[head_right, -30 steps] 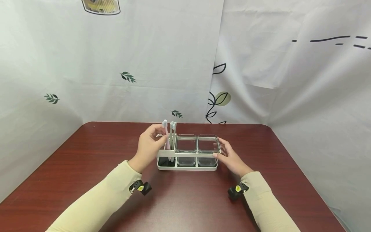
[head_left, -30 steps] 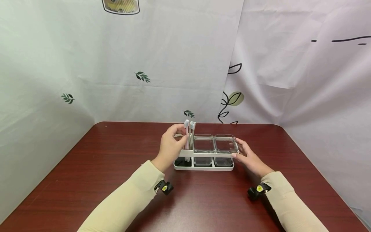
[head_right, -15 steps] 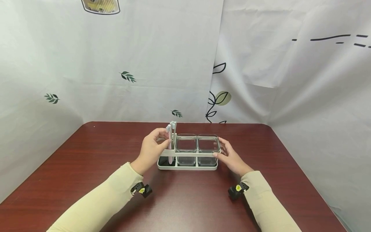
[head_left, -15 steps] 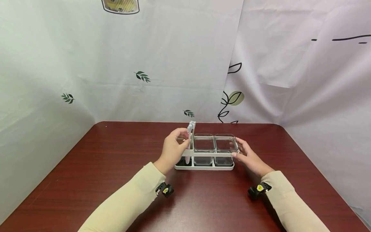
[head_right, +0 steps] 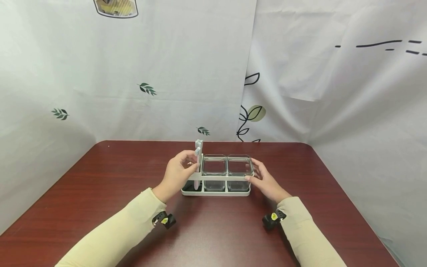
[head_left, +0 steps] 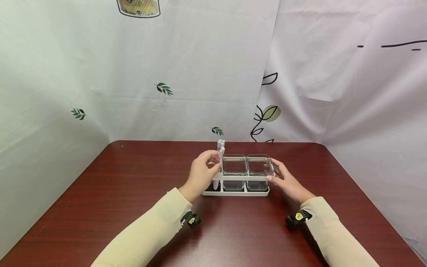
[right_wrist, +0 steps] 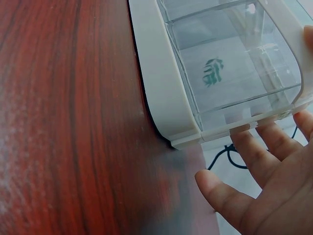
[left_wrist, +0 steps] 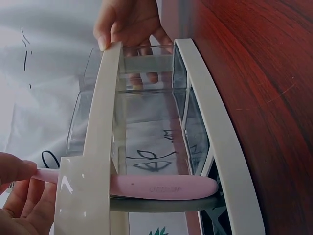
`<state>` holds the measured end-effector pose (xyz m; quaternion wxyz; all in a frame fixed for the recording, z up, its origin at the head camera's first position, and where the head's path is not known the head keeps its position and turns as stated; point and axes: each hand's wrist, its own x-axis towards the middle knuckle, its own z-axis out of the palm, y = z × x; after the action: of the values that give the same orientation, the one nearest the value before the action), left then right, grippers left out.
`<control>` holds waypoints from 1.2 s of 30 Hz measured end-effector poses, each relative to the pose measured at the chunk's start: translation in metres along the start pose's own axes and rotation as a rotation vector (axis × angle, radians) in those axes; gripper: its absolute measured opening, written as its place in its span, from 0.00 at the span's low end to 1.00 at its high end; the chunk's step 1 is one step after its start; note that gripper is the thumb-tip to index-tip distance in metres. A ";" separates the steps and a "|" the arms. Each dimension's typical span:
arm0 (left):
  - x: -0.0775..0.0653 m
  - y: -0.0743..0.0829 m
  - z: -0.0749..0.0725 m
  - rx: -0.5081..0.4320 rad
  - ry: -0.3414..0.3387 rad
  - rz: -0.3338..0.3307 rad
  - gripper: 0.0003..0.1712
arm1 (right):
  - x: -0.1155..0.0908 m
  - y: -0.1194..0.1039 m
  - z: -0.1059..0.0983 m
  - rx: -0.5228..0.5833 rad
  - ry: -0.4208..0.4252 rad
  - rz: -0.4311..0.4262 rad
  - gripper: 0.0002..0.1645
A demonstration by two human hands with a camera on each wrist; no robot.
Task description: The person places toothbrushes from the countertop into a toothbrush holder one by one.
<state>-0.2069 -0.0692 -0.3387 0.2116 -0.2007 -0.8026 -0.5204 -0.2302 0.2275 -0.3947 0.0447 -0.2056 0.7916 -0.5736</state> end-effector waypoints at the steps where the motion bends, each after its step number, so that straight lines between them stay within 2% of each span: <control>1: 0.000 0.000 0.000 -0.002 -0.002 -0.001 0.13 | 0.000 0.000 0.000 0.000 0.001 0.000 0.39; 36: -0.004 0.000 0.006 0.012 -0.040 -0.006 0.16 | -0.002 -0.002 0.000 0.002 0.007 0.011 0.40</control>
<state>-0.2048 -0.0641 -0.3432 0.1952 -0.2073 -0.8105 -0.5119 -0.2283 0.2278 -0.3934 0.0450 -0.1992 0.7924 -0.5747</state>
